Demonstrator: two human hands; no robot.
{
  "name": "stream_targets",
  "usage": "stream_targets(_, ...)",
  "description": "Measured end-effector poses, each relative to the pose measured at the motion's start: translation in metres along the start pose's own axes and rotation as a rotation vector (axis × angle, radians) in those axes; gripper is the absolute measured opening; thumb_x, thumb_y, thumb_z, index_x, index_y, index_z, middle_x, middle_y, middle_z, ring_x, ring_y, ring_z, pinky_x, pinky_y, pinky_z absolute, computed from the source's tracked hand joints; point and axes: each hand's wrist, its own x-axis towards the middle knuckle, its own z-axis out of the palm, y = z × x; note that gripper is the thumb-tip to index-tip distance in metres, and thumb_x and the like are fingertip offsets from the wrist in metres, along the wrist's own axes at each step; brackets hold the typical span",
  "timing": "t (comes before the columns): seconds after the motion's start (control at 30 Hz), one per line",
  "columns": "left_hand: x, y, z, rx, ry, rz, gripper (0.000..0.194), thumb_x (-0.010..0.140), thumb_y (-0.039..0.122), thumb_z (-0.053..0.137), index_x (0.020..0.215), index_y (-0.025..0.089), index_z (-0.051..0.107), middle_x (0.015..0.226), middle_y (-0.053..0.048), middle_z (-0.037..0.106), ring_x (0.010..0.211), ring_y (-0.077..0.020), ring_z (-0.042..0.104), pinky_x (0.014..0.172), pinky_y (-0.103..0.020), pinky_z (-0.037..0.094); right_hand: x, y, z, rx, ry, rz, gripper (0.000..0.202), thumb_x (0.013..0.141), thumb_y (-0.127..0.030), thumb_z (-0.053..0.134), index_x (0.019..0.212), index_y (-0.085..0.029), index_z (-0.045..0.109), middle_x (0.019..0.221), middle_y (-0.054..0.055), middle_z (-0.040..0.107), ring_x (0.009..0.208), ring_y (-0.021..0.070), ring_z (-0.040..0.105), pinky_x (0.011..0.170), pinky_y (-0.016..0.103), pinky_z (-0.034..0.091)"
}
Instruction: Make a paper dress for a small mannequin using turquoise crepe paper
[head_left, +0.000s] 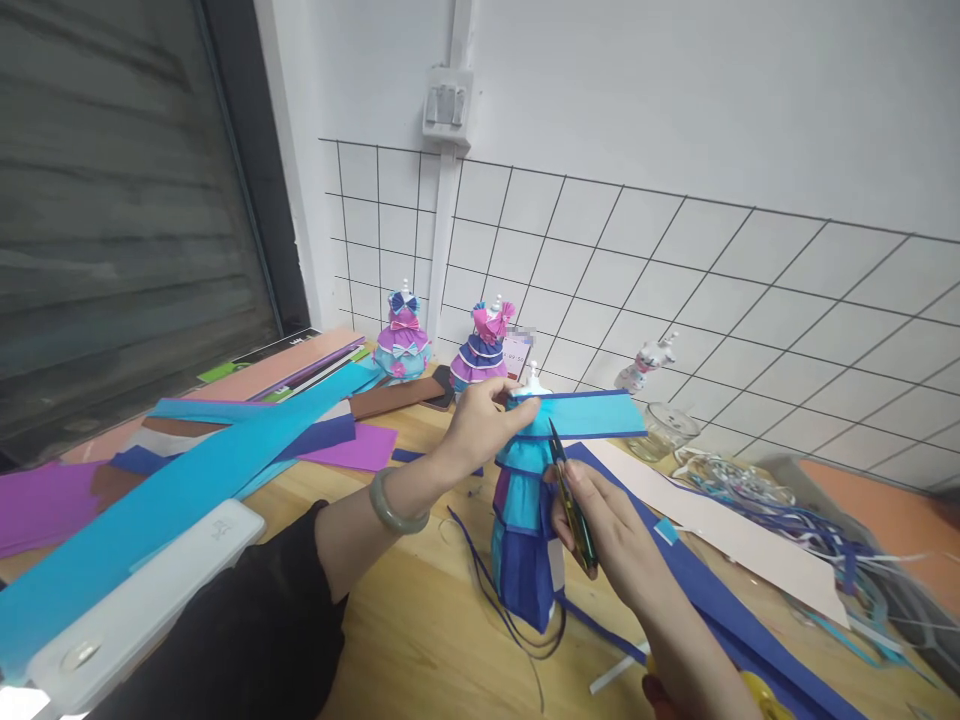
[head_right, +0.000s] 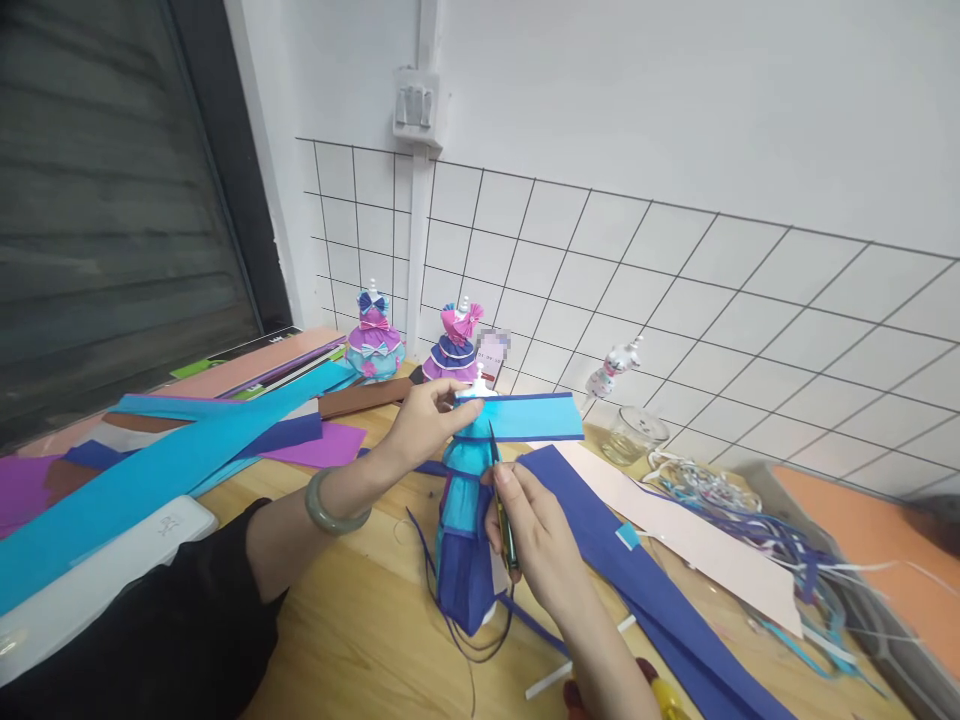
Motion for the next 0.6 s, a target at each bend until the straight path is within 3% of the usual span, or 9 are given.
stream_targets(0.17,-0.010,0.012,0.000,-0.028,-0.005,0.031,0.026,0.077,0.037,0.064,0.090,0.015,0.068,0.086,-0.003,0.068,0.073,-0.0128,0.057,0.065,-0.022,0.045,-0.005,-0.003,0.003,-0.019,0.041,-0.035,0.044,0.091,-0.064,0.036,0.084,-0.022,0.049,0.049,-0.006,0.046,0.037,0.0100,0.042,0.033,0.021,0.036)
stream_targets(0.47,-0.019,0.022,0.000,-0.079,0.045,0.140,0.025,0.079,0.032,0.065,0.099,0.018,0.069,0.099,-0.006,0.071,0.094,-0.0190,0.063,0.086,-0.029,0.049,-0.009,0.001,0.000,-0.173,0.084,-0.131,0.038,0.094,-0.056,0.037,0.078,-0.024,0.049,0.054,-0.002,0.050,0.046,0.0121,0.045,0.042,0.023,0.036)
stream_targets(0.6,-0.021,0.024,0.000,-0.091,0.082,0.202,0.027,0.078,0.031,0.067,0.101,0.017,0.068,0.103,-0.008,0.071,0.097,-0.0198,0.064,0.090,-0.031,0.049,-0.007,0.005,-0.006,-0.281,0.122,-0.166,0.033,0.095,-0.053,0.037,0.089,-0.025,0.053,0.058,-0.002,0.052,0.050,0.0142,0.048,0.048,0.025,0.038)
